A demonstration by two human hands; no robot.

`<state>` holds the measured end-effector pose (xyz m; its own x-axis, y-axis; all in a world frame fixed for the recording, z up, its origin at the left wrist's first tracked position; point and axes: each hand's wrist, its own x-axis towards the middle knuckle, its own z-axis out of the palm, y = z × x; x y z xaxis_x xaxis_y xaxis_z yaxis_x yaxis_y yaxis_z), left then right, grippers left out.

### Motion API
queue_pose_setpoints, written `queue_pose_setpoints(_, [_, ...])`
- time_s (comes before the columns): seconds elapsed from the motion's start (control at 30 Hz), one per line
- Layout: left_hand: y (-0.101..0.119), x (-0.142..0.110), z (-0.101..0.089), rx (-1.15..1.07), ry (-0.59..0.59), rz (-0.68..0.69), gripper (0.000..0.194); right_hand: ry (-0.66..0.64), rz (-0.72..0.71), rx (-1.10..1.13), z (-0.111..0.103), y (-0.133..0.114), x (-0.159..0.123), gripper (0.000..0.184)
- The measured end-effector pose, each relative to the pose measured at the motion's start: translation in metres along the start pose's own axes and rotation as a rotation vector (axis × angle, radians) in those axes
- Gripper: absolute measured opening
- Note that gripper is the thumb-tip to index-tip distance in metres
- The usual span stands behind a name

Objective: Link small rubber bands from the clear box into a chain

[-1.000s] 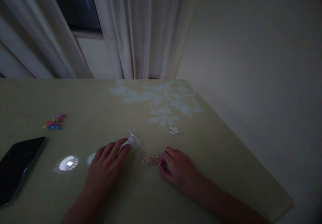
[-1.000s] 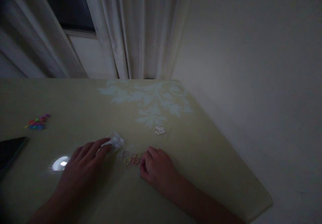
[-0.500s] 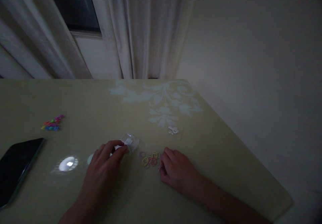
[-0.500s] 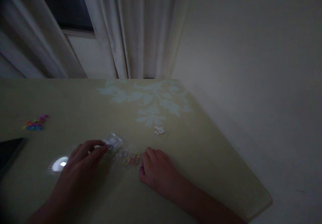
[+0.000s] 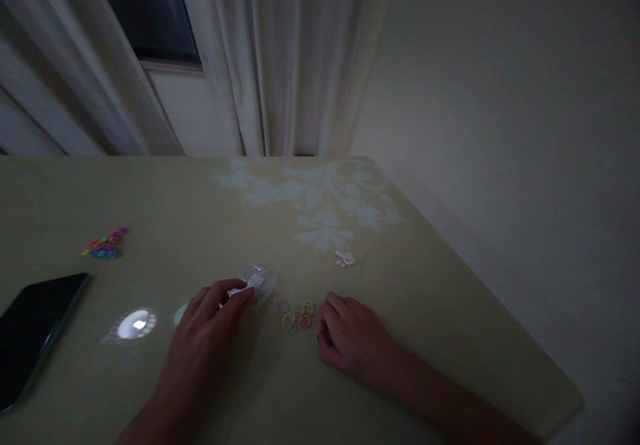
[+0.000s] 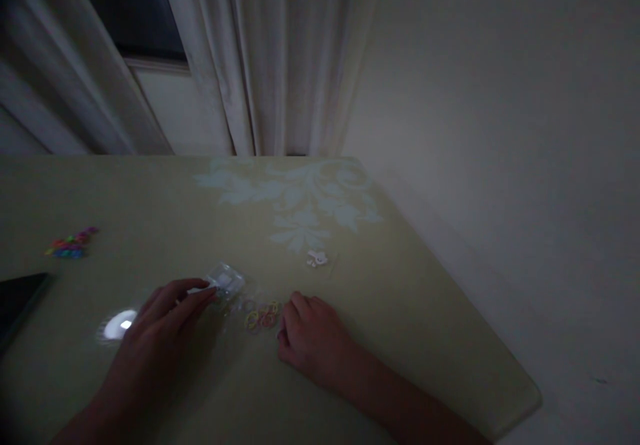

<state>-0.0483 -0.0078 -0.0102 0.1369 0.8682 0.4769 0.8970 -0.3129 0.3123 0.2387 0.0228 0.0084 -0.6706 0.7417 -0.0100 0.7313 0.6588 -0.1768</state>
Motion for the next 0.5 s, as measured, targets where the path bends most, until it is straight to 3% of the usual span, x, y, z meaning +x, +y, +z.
queue_pose_setpoints(0.13, [0.001, 0.000, -0.002, -0.012, -0.003, 0.029, 0.027, 0.014, 0.003, -0.003, 0.002, 0.001, -0.001, 0.003])
queue_pose_setpoints(0.37, [0.008, 0.009, -0.007, -0.056, 0.132, 0.076, 0.030, 0.007, 0.027, 0.023, 0.000, 0.000, 0.001, 0.002])
queue_pose_setpoints(0.5, [0.036, 0.004, -0.004, -0.341, 0.098, -0.005, 0.014, 0.004, 0.035, 0.340, -0.008, -0.001, 0.002, 0.006])
